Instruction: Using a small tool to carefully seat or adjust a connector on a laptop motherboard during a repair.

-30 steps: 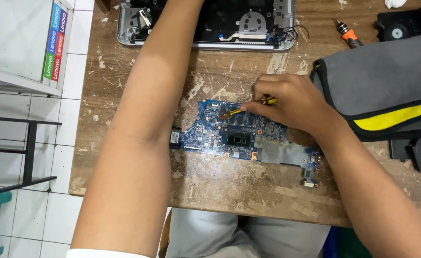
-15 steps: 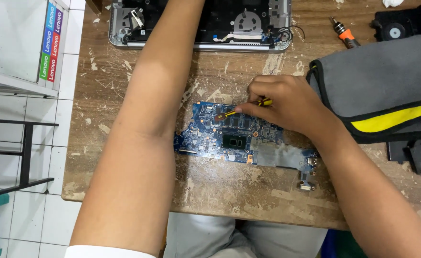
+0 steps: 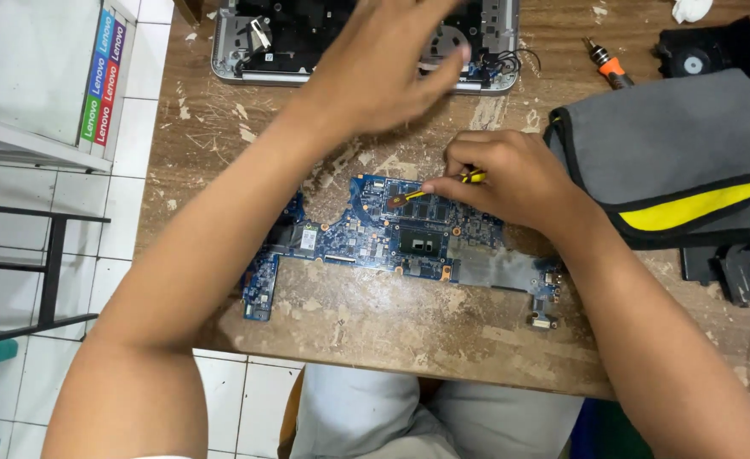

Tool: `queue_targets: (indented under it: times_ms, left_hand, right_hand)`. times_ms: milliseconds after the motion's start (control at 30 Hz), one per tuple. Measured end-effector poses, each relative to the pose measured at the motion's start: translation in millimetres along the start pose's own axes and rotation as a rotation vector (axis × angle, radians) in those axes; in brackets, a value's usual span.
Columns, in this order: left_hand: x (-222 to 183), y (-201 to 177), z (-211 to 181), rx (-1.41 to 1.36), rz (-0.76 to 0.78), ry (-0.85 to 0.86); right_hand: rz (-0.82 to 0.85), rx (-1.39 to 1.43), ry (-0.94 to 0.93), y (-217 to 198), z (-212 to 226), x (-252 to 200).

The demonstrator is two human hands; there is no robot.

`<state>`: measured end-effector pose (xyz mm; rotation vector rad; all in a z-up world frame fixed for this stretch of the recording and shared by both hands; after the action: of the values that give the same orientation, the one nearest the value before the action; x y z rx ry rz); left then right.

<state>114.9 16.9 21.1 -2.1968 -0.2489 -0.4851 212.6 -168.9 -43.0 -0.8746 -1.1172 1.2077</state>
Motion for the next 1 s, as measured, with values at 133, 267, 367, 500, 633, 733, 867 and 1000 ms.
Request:
queue_targets:
  times_ms: [133,267,367,500,633,733,867,1000]
  left_hand:
    - [-42,4,-24,-0.249,0.092,0.119]
    - [-73,1,-24,-0.205,0.303,0.042]
    - [-87,0,-20,-0.115,0.367,-0.003]
    - [-97,3,-11,-0.015,0.426,-0.018]
    - [-97,3,-11,-0.024,0.392,0.031]
    - [-98,3,-11,-0.034,0.410,0.014]
    - [-98,5,-9,-0.044,0.406,0.017]
    - [-100,7,-6,-0.032,0.396,0.014]
  right_hand:
    - [-0.001,-0.030,-0.001,1,0,0]
    - [0.064,-0.020,0.072,-1,2,-1]
    - [0.062,-0.022,0.063,-1,1,-1]
    - [0.056,-0.001,0.053,-2,1,-1]
    - [0.048,0.002,0.047,-3,2,0]
    - [0.049,-0.007,0.039,-3,3,-1]
    - [0.017,0.009,0.034,-3,3,-3]
    - [-0.049,0.086,-0.045,-6,2,-1]
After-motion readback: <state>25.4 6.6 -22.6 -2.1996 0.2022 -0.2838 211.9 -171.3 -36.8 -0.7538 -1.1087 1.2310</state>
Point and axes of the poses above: each hand's wrist, its own x-axis towards the middle knuckle, its own y-axis out of the palm, z = x × y, the point moved 1 cm from there along x, towards the middle knuckle, and after that the axes turned 14 degrees about -x, right-handed, at the moved point
